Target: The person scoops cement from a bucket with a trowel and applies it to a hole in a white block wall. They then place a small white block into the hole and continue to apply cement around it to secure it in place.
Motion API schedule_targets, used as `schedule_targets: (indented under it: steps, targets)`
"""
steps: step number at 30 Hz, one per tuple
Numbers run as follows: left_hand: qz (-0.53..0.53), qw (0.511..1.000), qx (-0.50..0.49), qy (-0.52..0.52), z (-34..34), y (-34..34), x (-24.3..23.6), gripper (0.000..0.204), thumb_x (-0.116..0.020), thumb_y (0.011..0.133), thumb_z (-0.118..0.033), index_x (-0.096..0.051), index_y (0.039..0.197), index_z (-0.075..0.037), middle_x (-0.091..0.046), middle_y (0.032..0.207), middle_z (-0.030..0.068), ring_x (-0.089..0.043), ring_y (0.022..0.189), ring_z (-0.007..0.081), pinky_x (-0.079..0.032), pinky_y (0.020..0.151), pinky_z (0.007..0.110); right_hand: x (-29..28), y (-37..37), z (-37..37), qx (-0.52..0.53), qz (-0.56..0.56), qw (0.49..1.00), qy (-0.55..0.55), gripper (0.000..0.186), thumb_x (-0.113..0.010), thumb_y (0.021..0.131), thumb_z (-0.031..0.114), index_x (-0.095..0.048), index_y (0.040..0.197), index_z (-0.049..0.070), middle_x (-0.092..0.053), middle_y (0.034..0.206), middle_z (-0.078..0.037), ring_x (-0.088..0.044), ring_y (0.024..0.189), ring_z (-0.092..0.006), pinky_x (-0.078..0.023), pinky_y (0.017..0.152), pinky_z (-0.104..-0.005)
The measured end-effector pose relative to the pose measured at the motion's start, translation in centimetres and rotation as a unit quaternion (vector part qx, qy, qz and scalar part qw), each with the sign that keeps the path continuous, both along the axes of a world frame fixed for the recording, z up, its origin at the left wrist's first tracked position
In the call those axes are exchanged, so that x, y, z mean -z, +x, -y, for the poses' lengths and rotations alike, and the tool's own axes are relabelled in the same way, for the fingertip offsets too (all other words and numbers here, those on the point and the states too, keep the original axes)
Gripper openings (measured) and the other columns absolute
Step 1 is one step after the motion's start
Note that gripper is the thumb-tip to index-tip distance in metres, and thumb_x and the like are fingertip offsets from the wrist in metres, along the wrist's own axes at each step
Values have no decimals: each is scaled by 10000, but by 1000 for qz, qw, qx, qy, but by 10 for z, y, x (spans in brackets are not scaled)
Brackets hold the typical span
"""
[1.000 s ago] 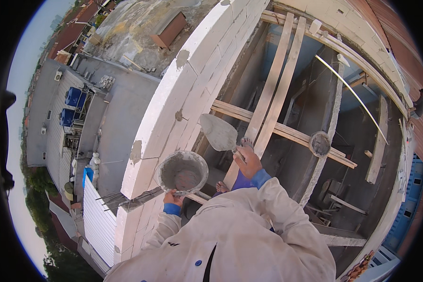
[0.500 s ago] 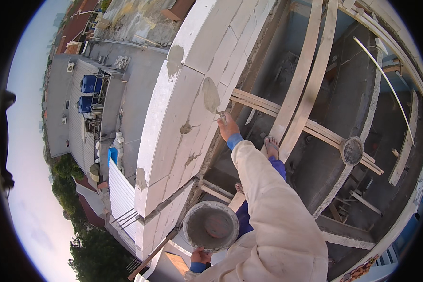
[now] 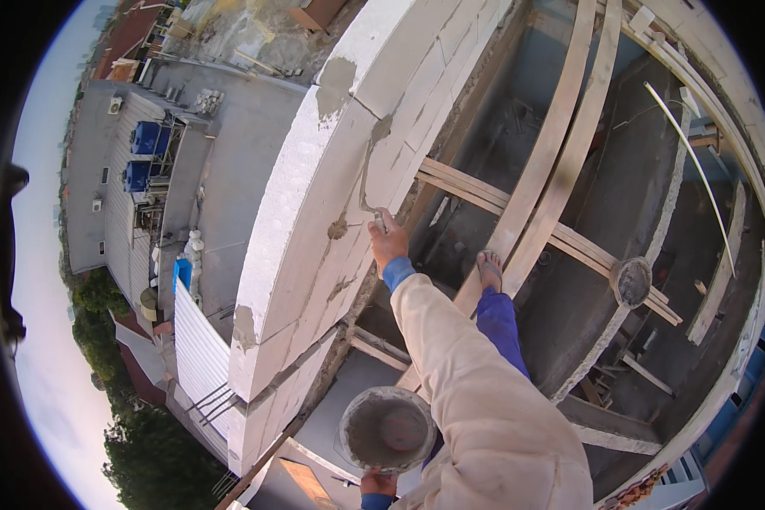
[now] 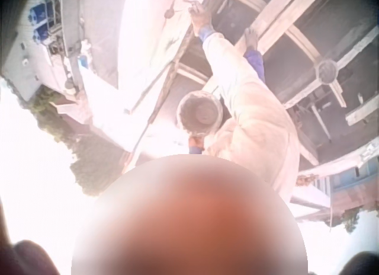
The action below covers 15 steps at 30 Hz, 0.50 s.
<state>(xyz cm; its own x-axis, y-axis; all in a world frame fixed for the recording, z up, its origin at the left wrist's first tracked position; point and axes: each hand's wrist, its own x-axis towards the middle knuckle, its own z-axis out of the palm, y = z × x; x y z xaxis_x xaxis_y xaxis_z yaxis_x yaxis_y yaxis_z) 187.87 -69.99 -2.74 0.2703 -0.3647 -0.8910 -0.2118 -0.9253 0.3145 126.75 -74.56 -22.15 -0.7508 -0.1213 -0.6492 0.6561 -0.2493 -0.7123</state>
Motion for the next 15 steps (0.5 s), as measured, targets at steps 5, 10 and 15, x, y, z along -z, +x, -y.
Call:
schedule_targets:
  steps: [5, 10, 15]
  targets:
    - [-109, 994, -6, 5, 17, -8, -2, 370, -564, 872, -18, -612, 1238, -22, -666, 1252, 131, -613, 1152, 316, -493, 1033, 561, 26, -67, -18, 94, 131, 986, -32, 352, -637, 998, 200, -614, 1344, 137, -597, 785, -11, -548, 567, -109, -481, 466, -302]
    - [-120, 989, -67, 51, 20, -24, -14, 475, -583, 795, -3, -598, 1265, -68, -648, 1307, 110, -579, 1243, 351, -416, 1089, 612, 23, -88, -5, 61, 12, 997, -47, 345, -637, 995, 220, -620, 1332, 150, -631, 863, -34, -579, 584, -124, -509, 488, -325]
    - [-164, 984, -23, 64, 14, -44, -13, 471, -576, 821, -11, -592, 1288, -73, -639, 1327, 108, -570, 1261, 334, -404, 1108, 593, -25, -73, 29, 18, -68, 992, 105, 442, -676, 954, 214, -589, 1377, 118, -685, 1052, -139, -675, 780, -258, -558, 729, -391]
